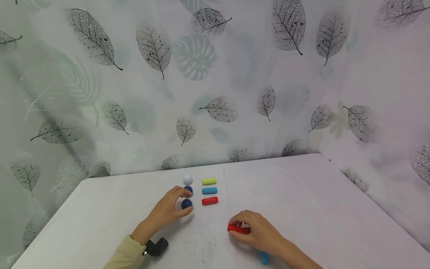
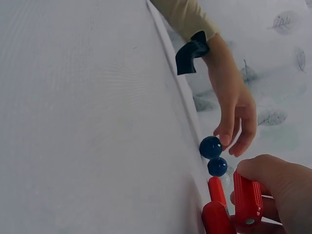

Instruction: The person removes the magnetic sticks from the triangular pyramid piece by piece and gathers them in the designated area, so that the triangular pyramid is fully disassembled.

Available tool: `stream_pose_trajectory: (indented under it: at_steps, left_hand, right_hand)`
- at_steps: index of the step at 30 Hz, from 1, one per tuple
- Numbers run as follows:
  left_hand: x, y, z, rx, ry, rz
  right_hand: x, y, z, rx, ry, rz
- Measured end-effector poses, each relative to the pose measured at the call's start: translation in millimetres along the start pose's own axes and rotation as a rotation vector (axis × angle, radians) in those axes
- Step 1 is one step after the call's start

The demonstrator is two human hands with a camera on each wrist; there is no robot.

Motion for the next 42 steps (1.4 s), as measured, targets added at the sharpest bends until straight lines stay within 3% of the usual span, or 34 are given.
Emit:
stream_pose_trajectory:
  at_steps: [4, 7, 12, 18, 23, 28, 32, 42]
  left_hand:
    - [-18.3, 1.1, 3.2, -0.054, -0.014, -0.093]
    - [-32.6, 3.1, 2.7, -0.042, 0.006, -0.125]
    - [-53.4, 7.0, -6.2, 0.08, 0.099, -0.104]
    - [-70.6, 12.8, -20.7, 0.216, 0.221, -0.12]
    - [-76.2, 16.3, -29.3, 0.289, 0.319, -0.123]
    - [-79.2, 17.5, -36.0, 0.356, 0.435, -0.067]
    - [-81.1, 18.1, -38.8, 0.367, 0.48, -0.052]
    - [-81.8, 19.9, -42.6, 0.377, 0.505, -0.037]
  right_hand:
    - [3.4, -1.4, 0.5, -0.022, -0.016, 0.02]
    - [5.7, -2.4, 0.0, -0.021, -0.026, 0.028]
    - [8.3, -3.0, -1.0, 0.008, -0.061, 0.001]
    - [9.5, -1.2, -1.3, 0.043, -0.067, -0.034]
    - [9.7, -1.5, -2.0, 0.03, -0.073, -0.028]
    - [10.3, -3.1, -2.7, 0.009, -0.082, -0.005]
    - [10.9, -3.6, -3.6, 0.01, -0.103, 0.025]
    - [10.3, -1.9, -8.3, 0.076, -0.167, -0.034]
Point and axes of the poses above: each hand's wrist, its own y-axis away from the middle knuckle, its own z-axis out of the back of the hand, x = y × z, the point moved 4 cm from there along -y, towards the middle knuckle, and after that the axes turned 9 degrees about -x, right-handed, at the moved point
